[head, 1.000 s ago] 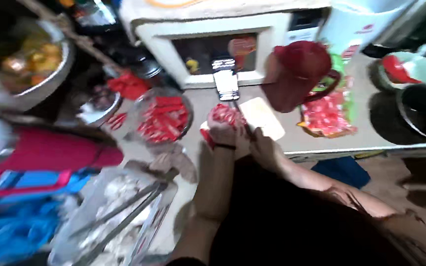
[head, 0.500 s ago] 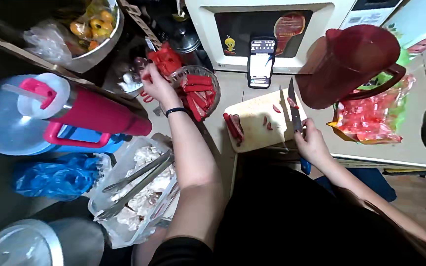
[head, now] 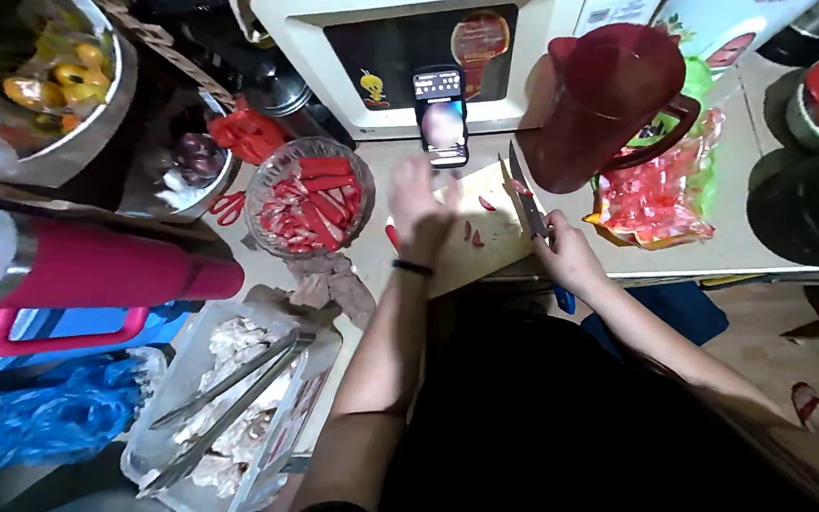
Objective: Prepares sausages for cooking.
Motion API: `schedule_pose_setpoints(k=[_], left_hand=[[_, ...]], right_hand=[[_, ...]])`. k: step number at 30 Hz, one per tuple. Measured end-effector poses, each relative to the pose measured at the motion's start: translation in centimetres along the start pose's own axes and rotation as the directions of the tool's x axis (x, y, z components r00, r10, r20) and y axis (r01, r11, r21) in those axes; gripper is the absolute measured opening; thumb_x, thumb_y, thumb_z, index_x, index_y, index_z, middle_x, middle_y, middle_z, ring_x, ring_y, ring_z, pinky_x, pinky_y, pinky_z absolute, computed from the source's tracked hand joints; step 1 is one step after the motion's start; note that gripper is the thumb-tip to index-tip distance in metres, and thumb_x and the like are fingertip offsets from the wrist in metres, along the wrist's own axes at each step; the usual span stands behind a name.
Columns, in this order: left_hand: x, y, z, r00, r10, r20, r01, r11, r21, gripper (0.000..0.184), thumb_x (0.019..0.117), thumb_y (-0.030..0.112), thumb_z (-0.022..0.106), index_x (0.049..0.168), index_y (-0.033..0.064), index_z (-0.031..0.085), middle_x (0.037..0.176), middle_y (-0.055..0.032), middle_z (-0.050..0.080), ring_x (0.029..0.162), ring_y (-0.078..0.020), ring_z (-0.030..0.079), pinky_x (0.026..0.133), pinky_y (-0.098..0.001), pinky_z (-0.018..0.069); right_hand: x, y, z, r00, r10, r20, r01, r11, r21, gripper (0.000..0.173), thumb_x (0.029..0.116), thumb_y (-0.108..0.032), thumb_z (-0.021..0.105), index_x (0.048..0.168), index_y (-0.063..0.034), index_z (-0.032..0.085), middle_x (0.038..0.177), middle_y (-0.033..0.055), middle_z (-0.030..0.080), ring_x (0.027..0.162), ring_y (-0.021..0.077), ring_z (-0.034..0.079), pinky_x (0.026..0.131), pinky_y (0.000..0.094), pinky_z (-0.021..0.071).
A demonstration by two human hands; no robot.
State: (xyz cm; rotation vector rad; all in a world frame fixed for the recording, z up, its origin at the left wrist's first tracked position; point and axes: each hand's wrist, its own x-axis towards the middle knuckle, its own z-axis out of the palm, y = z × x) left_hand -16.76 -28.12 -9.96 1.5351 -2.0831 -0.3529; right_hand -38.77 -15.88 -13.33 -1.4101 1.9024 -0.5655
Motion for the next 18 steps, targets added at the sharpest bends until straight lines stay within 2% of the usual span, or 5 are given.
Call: schedule_pose_setpoints(k=[3,8,12,16,18], left_hand=[[-4.4,2.5,4.7,0.958,-0.041,0.283,-0.022,0.976,0.216,0.09,0.09,0.066,0.064,0.154,0.0071,0.042,0.129,-0.0312,0.057,0.114,-0.0497,0.059,0.09,-0.064,0.0496],[-4.8,1.4,6.4,0.893,-0.073,0.443,-0.08,0.945,0.316,0.05,0.1092,0.034,0.045,0.147,0.0017,0.045,0.116,-0.0294,0.063,0.096,-0.048,0.067,0.077,-0.0611,0.0548],[-2.8,2.1,7.7,0.924,-0.042,0.38,-0.087,0.945,0.316,0.045,0.1086,0.015,0.04,0.151,-0.0012,0.041,0.103,-0.0263,0.068,0.08,-0.0431,0.072,0.067,-0.0558,0.057],[-0.3,3.9,8.3,0.897,-0.172,0.408,0.039,0.949,0.312,0.056,0.1097,0.043,0.039,0.143,-0.0006,0.048,0.109,-0.027,0.069,0.096,-0.0435,0.072,0.078,-0.0576,0.0567],[0.5,4.5,8.6,0.879,-0.174,0.445,0.018,0.943,0.332,0.045,0.1105,0.033,0.039,0.141,0.0007,0.049,0.104,-0.0248,0.07,0.096,-0.0422,0.072,0.076,-0.0562,0.0572]], right_hand=[[-0.5,0.0,-0.1,1.0,-0.018,0.012,0.018,1.0,0.005,0.025,0.1059,-0.018,0.053,0.126,-0.004,0.051,0.076,0.015,0.061,0.063,0.0324,0.062,0.059,0.0541,0.0527],[-1.0,0.9,-0.1,0.998,-0.03,0.054,0.024,0.994,0.105,0.019,0.1066,-0.014,0.052,0.122,-0.0028,0.052,0.077,0.0143,0.061,0.061,0.028,0.062,0.058,0.0489,0.054],[-1.2,1.5,0.5,0.997,-0.036,0.071,0.023,0.984,0.177,0.019,0.1066,-0.013,0.051,0.123,-0.0027,0.051,0.077,0.0148,0.061,0.059,0.0265,0.062,0.056,0.0461,0.0542],[-1.3,1.9,0.7,0.996,-0.052,0.068,0.039,0.985,0.17,0.019,0.1066,-0.014,0.051,0.122,-0.0027,0.052,0.076,0.0151,0.06,0.059,0.0274,0.061,0.056,0.0485,0.0542],[-1.4,2.1,0.5,0.998,-0.025,0.053,0.016,0.985,0.172,0.021,0.1063,-0.015,0.05,0.123,-0.0033,0.052,0.076,0.0138,0.06,0.058,0.0253,0.061,0.056,0.047,0.0549]])
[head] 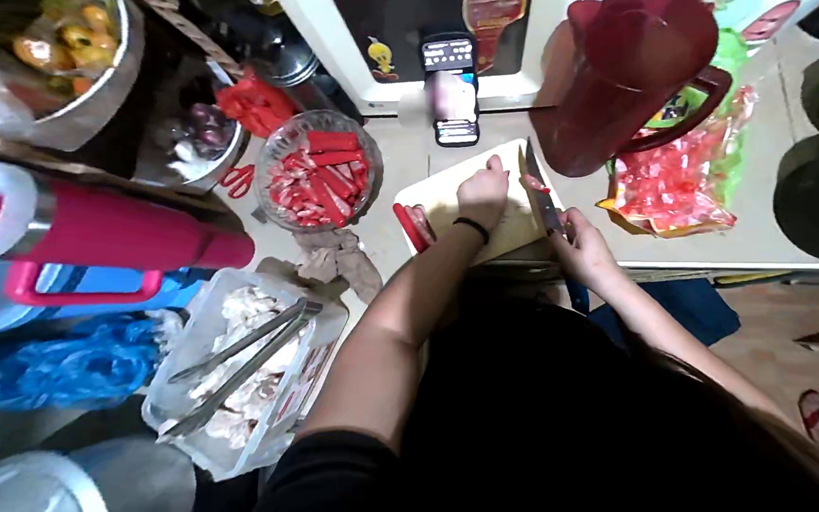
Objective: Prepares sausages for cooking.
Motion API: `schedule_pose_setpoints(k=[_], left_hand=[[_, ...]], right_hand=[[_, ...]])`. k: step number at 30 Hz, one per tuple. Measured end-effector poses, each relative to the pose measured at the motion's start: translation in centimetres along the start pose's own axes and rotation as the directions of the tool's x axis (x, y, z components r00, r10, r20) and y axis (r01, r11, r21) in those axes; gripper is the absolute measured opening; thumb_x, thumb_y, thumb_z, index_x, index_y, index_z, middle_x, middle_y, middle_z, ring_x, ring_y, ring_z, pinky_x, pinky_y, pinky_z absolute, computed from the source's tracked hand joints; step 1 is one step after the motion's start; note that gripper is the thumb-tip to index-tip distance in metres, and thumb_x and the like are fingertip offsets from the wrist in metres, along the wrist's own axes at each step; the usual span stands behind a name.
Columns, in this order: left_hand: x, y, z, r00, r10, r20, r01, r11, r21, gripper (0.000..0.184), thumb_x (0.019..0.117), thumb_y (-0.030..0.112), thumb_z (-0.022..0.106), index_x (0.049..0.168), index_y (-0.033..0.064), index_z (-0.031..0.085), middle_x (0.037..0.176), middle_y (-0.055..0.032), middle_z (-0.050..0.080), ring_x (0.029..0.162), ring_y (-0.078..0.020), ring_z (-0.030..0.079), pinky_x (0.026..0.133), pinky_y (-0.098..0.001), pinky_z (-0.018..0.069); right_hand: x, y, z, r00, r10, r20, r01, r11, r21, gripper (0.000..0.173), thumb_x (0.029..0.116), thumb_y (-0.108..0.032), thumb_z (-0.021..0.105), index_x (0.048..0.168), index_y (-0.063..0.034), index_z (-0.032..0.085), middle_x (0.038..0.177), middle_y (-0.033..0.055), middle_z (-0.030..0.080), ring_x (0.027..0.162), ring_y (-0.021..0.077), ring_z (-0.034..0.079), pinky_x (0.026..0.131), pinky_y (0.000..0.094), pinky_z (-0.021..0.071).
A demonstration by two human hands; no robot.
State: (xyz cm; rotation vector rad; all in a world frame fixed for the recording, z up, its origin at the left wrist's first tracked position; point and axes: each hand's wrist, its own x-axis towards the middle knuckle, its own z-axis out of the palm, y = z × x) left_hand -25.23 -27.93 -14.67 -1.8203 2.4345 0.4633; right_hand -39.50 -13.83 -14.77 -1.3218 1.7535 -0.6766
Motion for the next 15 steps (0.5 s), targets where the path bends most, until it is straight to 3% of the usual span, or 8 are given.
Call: schedule_pose_setpoints(k=[3,7,8,10,11,13,15], left_hand=[[0.2,0.1,-0.3,0.993,0.081,0.08,-0.084,0.996,0.035,0.04,0.1028,0.006,0.046,0.143,0.003,0.047,0.11,-0.023,0.069,0.099,-0.0421,0.071,0.076,-0.0569,0.0575],[-0.4,-1.3,0.5,0.96,0.276,0.038,-0.277,0.961,0.022,0.034,0.1078,0.018,0.04,0.136,0.0054,0.055,0.109,-0.0202,0.071,0.095,-0.0405,0.071,0.074,-0.0571,0.0563],[-0.8,-1.8,0.5,0.954,0.298,-0.005,-0.298,0.954,-0.034,0.033,0.108,0.02,0.04,0.132,0.0044,0.057,0.106,-0.0196,0.071,0.093,-0.0393,0.072,0.074,-0.0566,0.0564],[-1.8,-2.4,0.7,0.969,0.211,-0.13,-0.24,0.931,-0.275,0.029,0.1051,0.02,0.046,0.122,0.0001,0.059,0.092,-0.0171,0.071,0.085,-0.0346,0.072,0.074,-0.0534,0.0575],[-2.3,-2.6,1.0,0.975,0.116,-0.189,-0.192,0.87,-0.455,0.03,0.1026,0.018,0.049,0.123,-0.0033,0.057,0.084,-0.0155,0.068,0.079,-0.0311,0.07,0.073,-0.05,0.0575],[-2.9,-2.5,1.9,0.968,-0.079,-0.238,-0.134,0.639,-0.758,0.035,0.1002,0.013,0.052,0.13,-0.0059,0.051,0.077,-0.0121,0.063,0.066,-0.0215,0.062,0.066,-0.0401,0.0546],[-3.5,-2.2,2.6,0.985,-0.148,-0.086,-0.03,0.342,-0.939,0.038,0.1057,0.012,0.041,0.139,-0.004,0.049,0.082,-0.0099,0.063,0.064,-0.0143,0.058,0.062,-0.0323,0.0529]], right_hand=[[-0.2,-0.1,-0.3,0.997,0.077,-0.024,-0.077,0.997,0.02,0.023,0.1061,-0.015,0.049,0.125,-0.0025,0.052,0.081,0.014,0.063,0.063,0.0249,0.063,0.062,0.0473,0.0555],[-0.1,-0.3,-0.2,0.994,0.101,-0.034,-0.101,0.995,0.024,0.024,0.1059,-0.014,0.048,0.126,-0.0017,0.051,0.084,0.016,0.063,0.066,0.0266,0.064,0.064,0.0492,0.0552],[-0.2,-0.6,-0.1,0.996,0.083,-0.031,-0.083,0.996,0.013,0.024,0.106,-0.014,0.048,0.127,-0.0015,0.051,0.084,0.0162,0.063,0.066,0.0268,0.064,0.064,0.0495,0.0554],[-0.4,-1.4,0.0,0.999,0.022,-0.033,-0.023,0.999,-0.035,0.024,0.1063,-0.014,0.05,0.126,-0.0016,0.051,0.079,0.0137,0.061,0.062,0.0252,0.062,0.061,0.0479,0.0545],[-0.5,-1.9,0.1,1.0,-0.008,-0.028,0.006,0.998,-0.069,0.023,0.1066,-0.014,0.05,0.126,-0.002,0.05,0.077,0.0131,0.061,0.06,0.0255,0.062,0.06,0.0482,0.0547],[-0.7,-3.0,0.3,0.998,-0.063,0.001,0.062,0.991,-0.119,0.024,0.1071,-0.014,0.05,0.128,-0.0015,0.049,0.077,0.0142,0.061,0.06,0.0277,0.063,0.06,0.0502,0.0552],[-0.8,-3.6,0.8,0.993,-0.117,0.011,0.118,0.981,-0.152,0.026,0.1054,-0.013,0.052,0.129,-0.0019,0.05,0.077,0.0142,0.064,0.061,0.0292,0.064,0.059,0.0519,0.0555]])
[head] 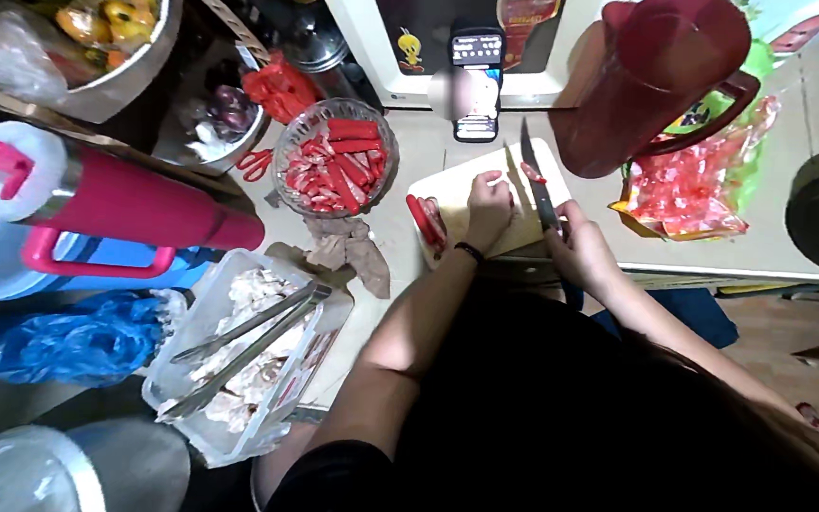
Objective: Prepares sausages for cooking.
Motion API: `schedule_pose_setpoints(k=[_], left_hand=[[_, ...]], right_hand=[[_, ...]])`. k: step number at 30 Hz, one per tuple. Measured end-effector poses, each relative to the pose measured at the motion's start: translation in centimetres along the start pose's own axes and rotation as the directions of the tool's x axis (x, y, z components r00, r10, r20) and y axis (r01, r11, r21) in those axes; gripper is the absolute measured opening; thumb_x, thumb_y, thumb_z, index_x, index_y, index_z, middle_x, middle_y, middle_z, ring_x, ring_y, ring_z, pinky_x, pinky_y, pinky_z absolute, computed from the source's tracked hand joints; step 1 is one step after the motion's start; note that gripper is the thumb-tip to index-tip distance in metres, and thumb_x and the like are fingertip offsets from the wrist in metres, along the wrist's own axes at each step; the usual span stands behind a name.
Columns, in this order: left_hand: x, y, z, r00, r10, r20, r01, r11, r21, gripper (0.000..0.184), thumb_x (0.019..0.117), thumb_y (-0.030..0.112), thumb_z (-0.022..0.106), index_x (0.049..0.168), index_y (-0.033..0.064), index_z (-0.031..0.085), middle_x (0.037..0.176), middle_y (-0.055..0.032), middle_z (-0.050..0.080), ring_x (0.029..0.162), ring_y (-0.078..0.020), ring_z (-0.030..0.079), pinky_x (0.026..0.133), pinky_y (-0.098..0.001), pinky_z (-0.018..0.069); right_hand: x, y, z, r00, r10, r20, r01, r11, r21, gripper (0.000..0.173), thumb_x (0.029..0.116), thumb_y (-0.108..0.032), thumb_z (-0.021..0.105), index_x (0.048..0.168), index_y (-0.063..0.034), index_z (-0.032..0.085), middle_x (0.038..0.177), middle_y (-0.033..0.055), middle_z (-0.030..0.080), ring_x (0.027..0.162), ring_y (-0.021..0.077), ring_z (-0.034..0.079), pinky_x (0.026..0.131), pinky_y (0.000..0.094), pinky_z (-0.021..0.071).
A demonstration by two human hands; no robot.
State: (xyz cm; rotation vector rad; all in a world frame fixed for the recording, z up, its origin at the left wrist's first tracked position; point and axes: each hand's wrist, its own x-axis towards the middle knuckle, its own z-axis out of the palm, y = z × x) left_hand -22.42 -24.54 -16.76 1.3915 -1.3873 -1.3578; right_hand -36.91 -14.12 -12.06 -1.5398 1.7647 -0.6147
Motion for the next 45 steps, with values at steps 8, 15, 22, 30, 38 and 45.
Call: schedule_pose_setpoints(k=[8,15,22,30,38,45], left_hand=[[-1.6,1.7,0.8,0.991,-0.05,0.121,0.058,0.996,-0.068,0.042,0.1125,0.029,0.028,0.121,0.0015,0.059,0.079,-0.0045,0.054,0.06,-0.012,0.051,0.057,-0.0308,0.0486],[0.2,0.4,-2.5,0.998,0.054,0.033,-0.058,0.984,0.168,0.04,0.1105,0.02,0.029,0.113,-0.0056,0.06,0.081,-0.0069,0.059,0.065,-0.0126,0.055,0.062,-0.0325,0.0503],[-1.0,2.5,-2.6,0.986,-0.046,0.161,-0.112,0.533,0.839,0.041,0.1107,0.027,0.036,0.122,-0.0032,0.062,0.109,-0.027,0.069,0.107,-0.0446,0.068,0.088,-0.062,0.0531],[-1.3,0.3,-1.7,0.898,0.159,0.411,-0.441,0.333,0.833,0.029,0.1091,0.021,0.046,0.119,-0.0004,0.062,0.108,-0.0217,0.068,0.091,-0.0398,0.071,0.072,-0.0529,0.058],[-1.2,2.0,-4.6,0.964,0.142,0.226,-0.266,0.444,0.856,0.031,0.1089,0.021,0.043,0.129,0.0017,0.057,0.117,-0.0203,0.069,0.095,-0.0388,0.073,0.076,-0.0561,0.0582],[2.4,8.5,-16.9,0.862,0.196,-0.467,0.264,0.613,0.745,0.052,0.0954,0.0,0.052,0.147,-0.0057,0.046,0.157,-0.0337,0.033,0.137,-0.0472,0.047,0.112,-0.0518,0.0438]], right_hand=[[0.6,-1.5,1.0,0.999,-0.036,0.031,0.038,0.997,-0.071,0.024,0.1045,-0.018,0.051,0.124,-0.0041,0.055,0.076,0.0121,0.064,0.066,0.0313,0.065,0.061,0.0541,0.0539],[0.1,-0.1,0.1,0.988,-0.109,-0.109,0.111,0.994,0.019,0.021,0.1018,-0.012,0.053,0.12,-0.0015,0.053,0.071,0.0092,0.06,0.057,0.0252,0.06,0.055,0.0467,0.0519],[-0.4,2.0,-0.6,0.997,0.067,-0.023,-0.067,0.997,0.035,0.024,0.1043,-0.014,0.051,0.126,-0.0034,0.052,0.08,0.0127,0.063,0.066,0.0296,0.064,0.061,0.051,0.0535],[-0.7,2.4,-0.6,0.998,0.033,-0.056,-0.033,0.999,0.011,0.025,0.1043,-0.014,0.047,0.125,-0.0008,0.053,0.078,0.0134,0.062,0.064,0.0285,0.062,0.06,0.0502,0.052],[-0.9,2.4,-0.4,0.999,0.013,-0.05,-0.013,1.0,-0.002,0.025,0.1045,-0.014,0.047,0.125,-0.0004,0.052,0.076,0.013,0.06,0.059,0.0266,0.059,0.057,0.048,0.0506],[-1.0,3.0,0.0,1.0,0.004,-0.025,-0.003,1.0,0.02,0.024,0.1053,-0.015,0.048,0.125,-0.0011,0.051,0.074,0.0116,0.06,0.059,0.025,0.06,0.057,0.0462,0.0513]])
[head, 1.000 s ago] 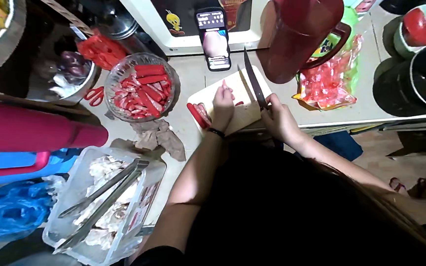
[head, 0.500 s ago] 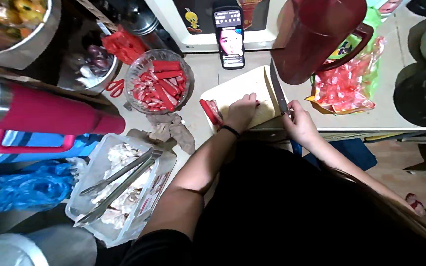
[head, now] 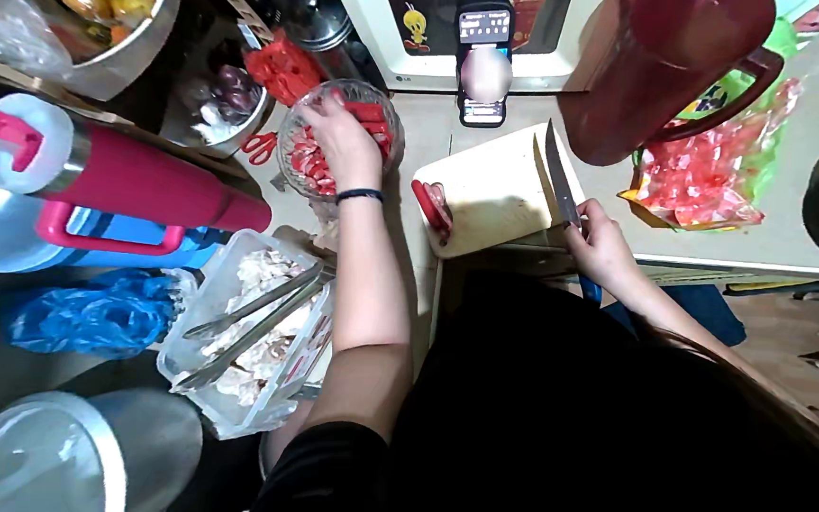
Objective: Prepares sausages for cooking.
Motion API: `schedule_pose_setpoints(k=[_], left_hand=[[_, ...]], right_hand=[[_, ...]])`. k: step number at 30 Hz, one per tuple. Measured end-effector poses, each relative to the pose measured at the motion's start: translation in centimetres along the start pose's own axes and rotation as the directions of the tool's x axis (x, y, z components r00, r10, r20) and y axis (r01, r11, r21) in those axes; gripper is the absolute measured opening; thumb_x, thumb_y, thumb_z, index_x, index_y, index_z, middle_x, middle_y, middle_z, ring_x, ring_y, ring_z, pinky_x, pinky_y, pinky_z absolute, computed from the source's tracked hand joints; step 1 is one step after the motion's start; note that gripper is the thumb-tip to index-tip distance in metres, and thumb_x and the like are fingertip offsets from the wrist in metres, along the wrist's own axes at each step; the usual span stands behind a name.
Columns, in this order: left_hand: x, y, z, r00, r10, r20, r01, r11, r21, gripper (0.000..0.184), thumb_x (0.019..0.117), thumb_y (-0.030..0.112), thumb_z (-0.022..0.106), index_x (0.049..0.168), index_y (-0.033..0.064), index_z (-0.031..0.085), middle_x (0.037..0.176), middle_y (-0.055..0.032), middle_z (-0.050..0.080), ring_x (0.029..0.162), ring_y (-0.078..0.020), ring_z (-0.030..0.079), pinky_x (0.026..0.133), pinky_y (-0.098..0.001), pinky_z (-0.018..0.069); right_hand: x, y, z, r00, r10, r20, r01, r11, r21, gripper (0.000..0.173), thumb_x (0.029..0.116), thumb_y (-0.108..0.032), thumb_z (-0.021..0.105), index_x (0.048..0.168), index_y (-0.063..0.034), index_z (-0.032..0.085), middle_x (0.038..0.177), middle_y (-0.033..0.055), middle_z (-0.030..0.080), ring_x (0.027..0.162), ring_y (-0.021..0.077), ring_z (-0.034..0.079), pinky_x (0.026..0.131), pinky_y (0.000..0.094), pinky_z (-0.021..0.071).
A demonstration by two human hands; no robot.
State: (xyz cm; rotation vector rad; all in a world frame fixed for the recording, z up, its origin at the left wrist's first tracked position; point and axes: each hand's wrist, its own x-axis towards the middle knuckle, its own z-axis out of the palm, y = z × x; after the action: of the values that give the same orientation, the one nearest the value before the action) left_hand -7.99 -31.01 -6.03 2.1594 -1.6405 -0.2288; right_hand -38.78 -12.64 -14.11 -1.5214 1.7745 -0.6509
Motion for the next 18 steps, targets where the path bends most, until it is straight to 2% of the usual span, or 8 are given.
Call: schedule_pose_setpoints(k=[2,3,4,6,8,10,13,18], left_hand=[[1.4,-1.0,-0.4,0.995,-0.098,0.02,0.096,0.99,0.101,0.068,0.0874,-0.006,0.059,0.153,-0.0063,0.039,0.167,-0.0316,0.007,0.143,-0.0531,0.036,0.112,-0.0543,0.0418],[1.5,-1.2,-0.5,0.993,-0.118,0.022,0.114,0.984,0.134,0.07,0.0871,-0.006,0.059,0.154,-0.0049,0.038,0.169,-0.0283,0.001,0.142,-0.0531,0.036,0.11,-0.0543,0.0435],[1.2,-1.3,-0.7,0.992,-0.128,0.013,0.125,0.983,0.136,0.067,0.0886,-0.006,0.058,0.153,-0.0038,0.04,0.17,-0.0261,0.004,0.142,-0.0516,0.038,0.11,-0.0542,0.0431],[-0.5,-1.0,-1.0,0.993,-0.119,0.008,0.117,0.984,0.137,0.052,0.0969,0.004,0.051,0.148,-0.0013,0.047,0.162,-0.0286,0.028,0.137,-0.0462,0.047,0.11,-0.0533,0.0445],[-3.4,-0.3,-0.9,0.989,-0.069,0.13,0.049,0.987,0.151,0.045,0.1072,0.022,0.044,0.142,-0.0061,0.051,0.144,-0.0352,0.05,0.13,-0.0493,0.055,0.106,-0.063,0.045],[-6.4,0.2,0.1,0.945,-0.06,0.321,-0.01,0.977,0.214,0.056,0.1086,0.04,0.04,0.125,-0.0083,0.062,0.122,-0.0351,0.064,0.118,-0.0518,0.062,0.094,-0.071,0.0472],[-9.2,0.1,3.1,0.83,-0.108,0.548,-0.072,0.952,0.297,0.065,0.1056,0.054,0.043,0.103,-0.0053,0.07,0.11,-0.0301,0.069,0.11,-0.0489,0.066,0.087,-0.0705,0.0493],[-10.0,0.2,4.1,0.815,-0.086,0.572,-0.112,0.947,0.302,0.051,0.1033,0.044,0.052,0.089,-0.0021,0.068,0.099,-0.0269,0.07,0.102,-0.047,0.068,0.079,-0.0684,0.0499]], right_hand=[[0.1,-0.2,0.2,1.0,-0.015,0.013,0.015,1.0,-0.001,0.024,0.1059,-0.015,0.048,0.124,-0.0007,0.051,0.073,0.0117,0.059,0.058,0.0256,0.06,0.057,0.0471,0.0511],[0.1,-0.3,0.4,1.0,-0.027,0.013,0.027,1.0,-0.005,0.023,0.1058,-0.015,0.048,0.123,-0.0005,0.052,0.073,0.0112,0.058,0.059,0.0255,0.059,0.057,0.0473,0.0506],[0.1,-0.4,0.4,0.999,-0.038,0.014,0.038,0.999,-0.007,0.023,0.1055,-0.016,0.049,0.123,-0.0011,0.052,0.072,0.0104,0.058,0.058,0.0249,0.059,0.056,0.0471,0.0505],[0.0,-0.2,0.3,0.999,-0.047,0.014,0.047,0.999,-0.007,0.022,0.1056,-0.016,0.048,0.123,-0.0023,0.051,0.071,0.0098,0.059,0.056,0.0242,0.059,0.054,0.046,0.0517],[-0.2,0.1,0.2,0.999,-0.038,0.01,0.038,0.999,0.003,0.023,0.1057,-0.016,0.049,0.123,-0.0019,0.051,0.07,0.0101,0.058,0.054,0.0245,0.058,0.053,0.0463,0.051],[0.0,0.5,0.1,1.0,-0.023,0.01,0.023,1.0,0.008,0.024,0.1048,-0.017,0.049,0.123,-0.0019,0.052,0.069,0.0097,0.057,0.055,0.0245,0.058,0.053,0.0468,0.0508],[0.2,0.6,0.2,1.0,-0.006,0.025,0.006,1.0,0.009,0.024,0.1024,-0.015,0.05,0.122,-0.0024,0.052,0.071,0.0093,0.058,0.057,0.0249,0.059,0.055,0.0473,0.0506],[0.5,-0.7,0.6,0.995,-0.016,0.1,0.019,0.999,-0.029,0.022,0.1042,-0.012,0.052,0.123,-0.001,0.052,0.081,0.0145,0.062,0.067,0.0303,0.064,0.063,0.0518,0.0543]])
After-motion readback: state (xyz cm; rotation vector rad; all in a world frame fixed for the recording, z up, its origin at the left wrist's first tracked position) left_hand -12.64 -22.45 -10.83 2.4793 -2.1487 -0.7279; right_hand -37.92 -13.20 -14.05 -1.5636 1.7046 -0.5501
